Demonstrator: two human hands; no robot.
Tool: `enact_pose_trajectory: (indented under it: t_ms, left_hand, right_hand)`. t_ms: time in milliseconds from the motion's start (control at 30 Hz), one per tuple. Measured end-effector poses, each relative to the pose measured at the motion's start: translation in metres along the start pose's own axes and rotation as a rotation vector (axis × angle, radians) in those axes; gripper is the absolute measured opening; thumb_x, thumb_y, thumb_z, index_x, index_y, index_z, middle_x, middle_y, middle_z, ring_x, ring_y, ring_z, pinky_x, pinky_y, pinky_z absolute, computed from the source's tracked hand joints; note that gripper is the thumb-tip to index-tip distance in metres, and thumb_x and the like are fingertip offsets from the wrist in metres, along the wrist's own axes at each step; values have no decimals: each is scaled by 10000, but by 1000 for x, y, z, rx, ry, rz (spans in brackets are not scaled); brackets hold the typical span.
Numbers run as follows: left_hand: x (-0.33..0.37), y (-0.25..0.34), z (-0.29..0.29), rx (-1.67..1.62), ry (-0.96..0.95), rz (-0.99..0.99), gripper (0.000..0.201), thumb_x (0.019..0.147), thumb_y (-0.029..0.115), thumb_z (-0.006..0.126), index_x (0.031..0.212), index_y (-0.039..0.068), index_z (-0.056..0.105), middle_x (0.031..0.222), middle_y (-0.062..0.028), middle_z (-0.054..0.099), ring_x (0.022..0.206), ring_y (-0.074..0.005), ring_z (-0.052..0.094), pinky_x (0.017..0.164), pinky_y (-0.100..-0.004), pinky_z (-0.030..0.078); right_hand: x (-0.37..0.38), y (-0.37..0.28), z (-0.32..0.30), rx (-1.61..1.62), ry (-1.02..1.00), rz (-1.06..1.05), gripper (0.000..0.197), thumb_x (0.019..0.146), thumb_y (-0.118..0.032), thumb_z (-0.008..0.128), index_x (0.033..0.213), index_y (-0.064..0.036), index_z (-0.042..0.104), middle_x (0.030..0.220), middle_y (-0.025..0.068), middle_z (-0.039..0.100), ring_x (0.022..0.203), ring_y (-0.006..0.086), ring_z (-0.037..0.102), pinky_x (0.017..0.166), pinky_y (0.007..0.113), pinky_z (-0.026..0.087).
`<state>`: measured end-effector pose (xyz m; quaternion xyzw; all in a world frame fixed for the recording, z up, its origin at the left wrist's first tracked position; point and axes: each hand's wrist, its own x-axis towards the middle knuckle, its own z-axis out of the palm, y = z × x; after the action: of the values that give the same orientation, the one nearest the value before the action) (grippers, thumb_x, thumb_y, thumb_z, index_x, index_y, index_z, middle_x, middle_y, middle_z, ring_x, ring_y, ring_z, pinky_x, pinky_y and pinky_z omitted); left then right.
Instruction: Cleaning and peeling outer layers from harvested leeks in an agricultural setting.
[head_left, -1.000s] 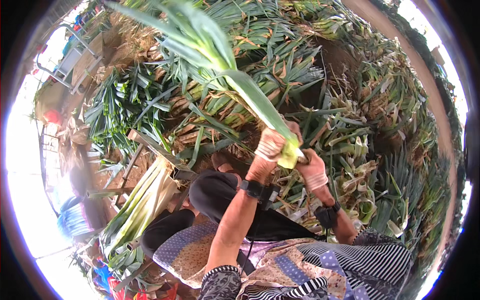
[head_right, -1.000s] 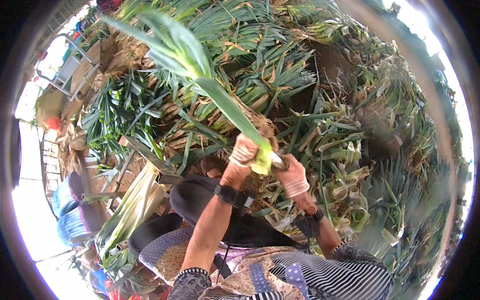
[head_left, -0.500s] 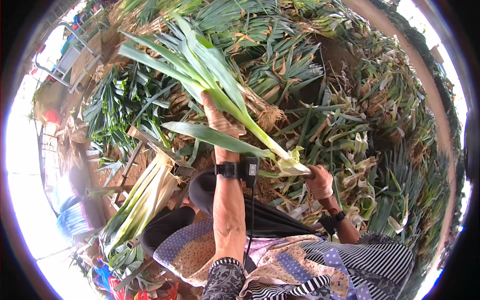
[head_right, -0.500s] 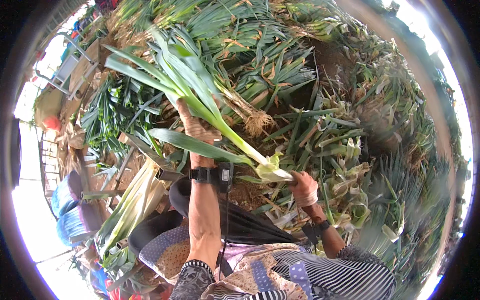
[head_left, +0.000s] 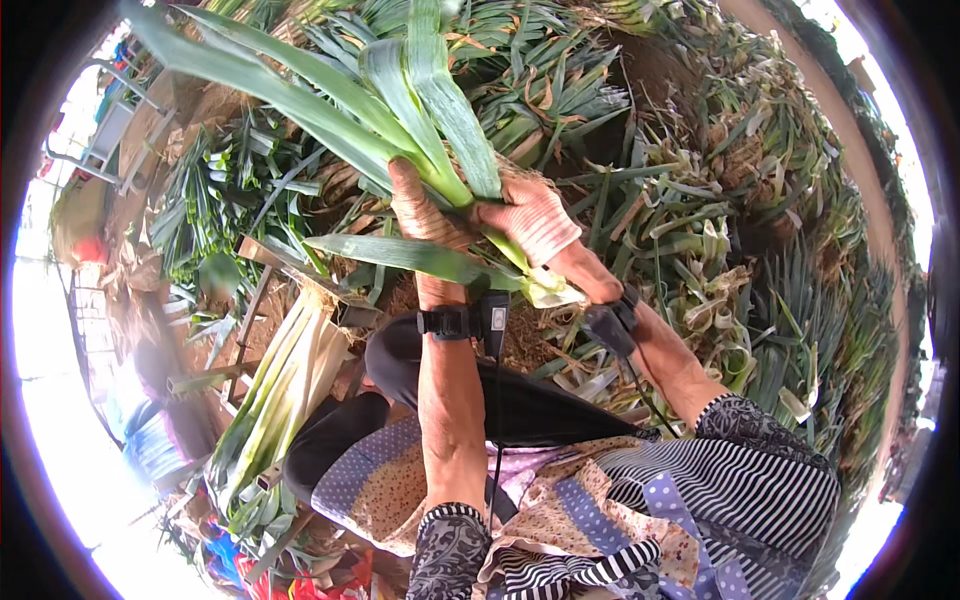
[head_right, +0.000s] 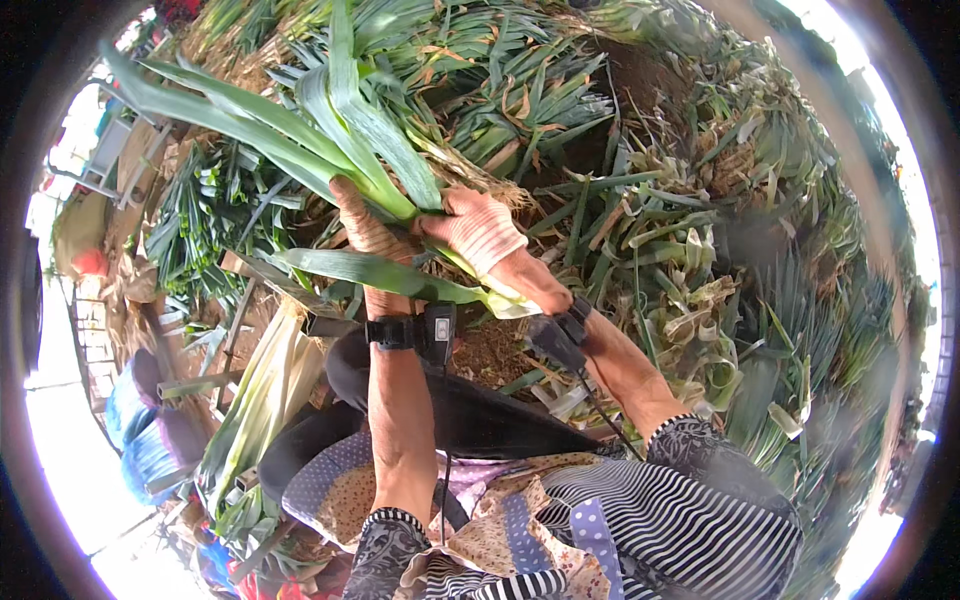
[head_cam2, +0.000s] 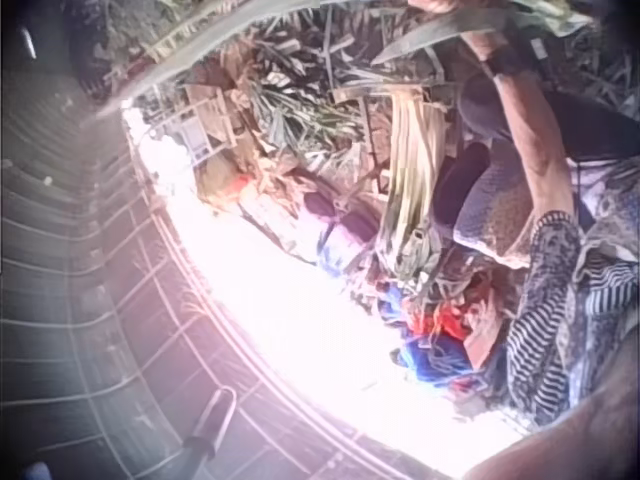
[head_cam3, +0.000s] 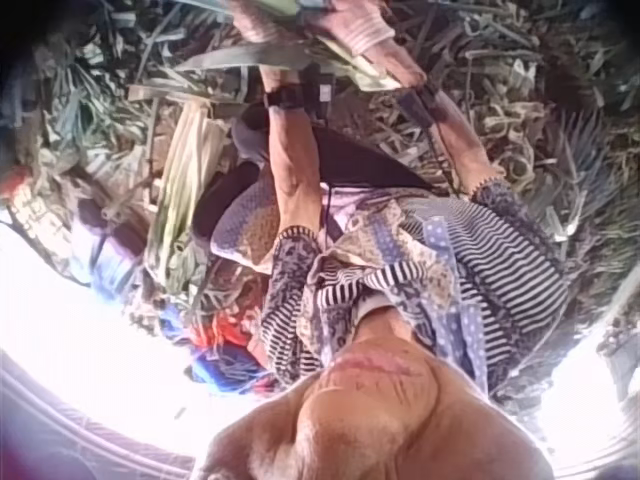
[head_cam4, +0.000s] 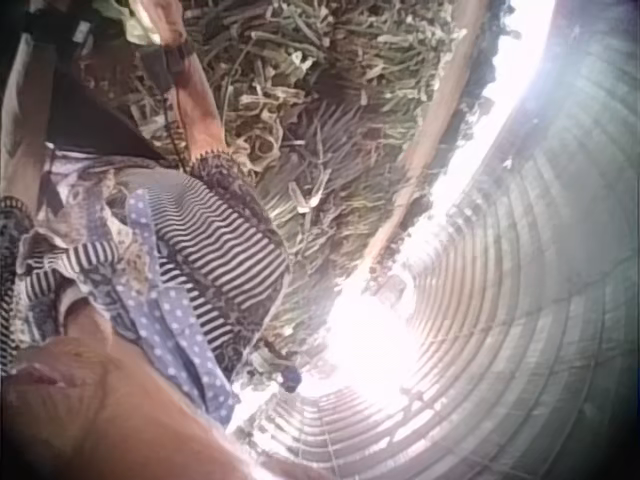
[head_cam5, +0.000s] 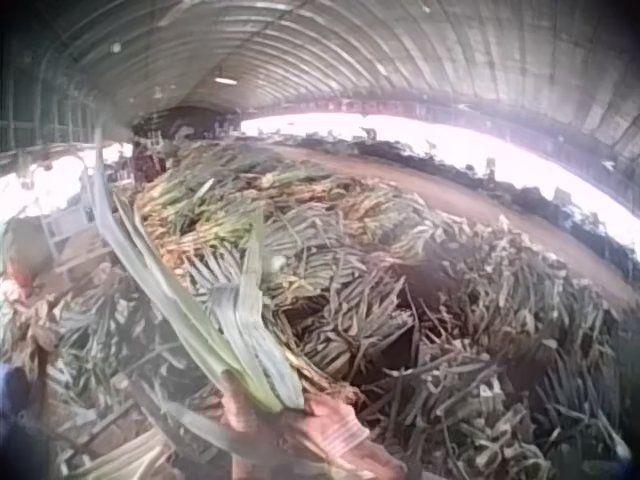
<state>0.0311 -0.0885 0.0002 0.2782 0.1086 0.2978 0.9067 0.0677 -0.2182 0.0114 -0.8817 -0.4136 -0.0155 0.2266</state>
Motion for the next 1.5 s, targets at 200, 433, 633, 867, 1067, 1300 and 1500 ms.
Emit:
enact_pose_trajectory:
  t_ms: [200,433,633,867,1067,1300,1500]
  left_hand:
    - [12,23,-14,-316,-240,-8,465,767,570,627,667,140,480,571,12,471,502,-104,420,448,-241,304]
    - [17,29,-24,-361,-134,-11,507,771,610,585,821,107,546,650,-19,513,568,-134,469,504,-255,374]
    - [-3,28,-2,-151,-3,2,451,804,465,647,984,58,569,797,-52,575,653,-169,541,647,-309,505]
    - [-3,11,2,-18,73,-13,378,760,297,733,969,29,568,767,-60,585,690,-180,586,536,-317,495]
    - [5,3,-8,62,142,44,362,748,292,748,926,16,597,752,-60,600,674,-173,584,608,-313,480]
    - [-2,19,2,228,284,26,373,772,366,712,906,28,628,741,-64,619,667,-164,596,603,-296,462]
    - [12,28,-8,101,120,247,323,815,303,687,931,17,591,779,-59,601,693,-156,573,659,-302,468]
  right_hand:
    - [-99,146,87,-167,-367,172,262,785,-163,601,1042,-133,639,882,126,606,813,279,598,704,369,479]
    - [-342,242,23,-103,-431,1224,468,642,-329,701,1028,-72,644,980,175,650,912,317,617,794,393,468]
    - [-152,131,-24,218,-128,908,515,759,-363,674,1118,-3,590,1027,158,635,997,258,600,840,356,477]
    - [-1,17,9,406,-91,137,515,596,-215,777,1036,-8,607,1008,113,600,880,226,597,795,320,473]
    - [0,-2,12,465,-28,173,411,596,-181,782,949,-45,619,908,142,584,900,295,588,769,390,480]
    - [-91,23,29,-62,-527,-181,170,729,-33,573,890,-80,605,820,108,580,783,274,596,639,405,504]
    - [-269,149,57,48,-747,237,147,731,-122,575,842,-29,599,776,159,580,748,359,580,669,434,466]
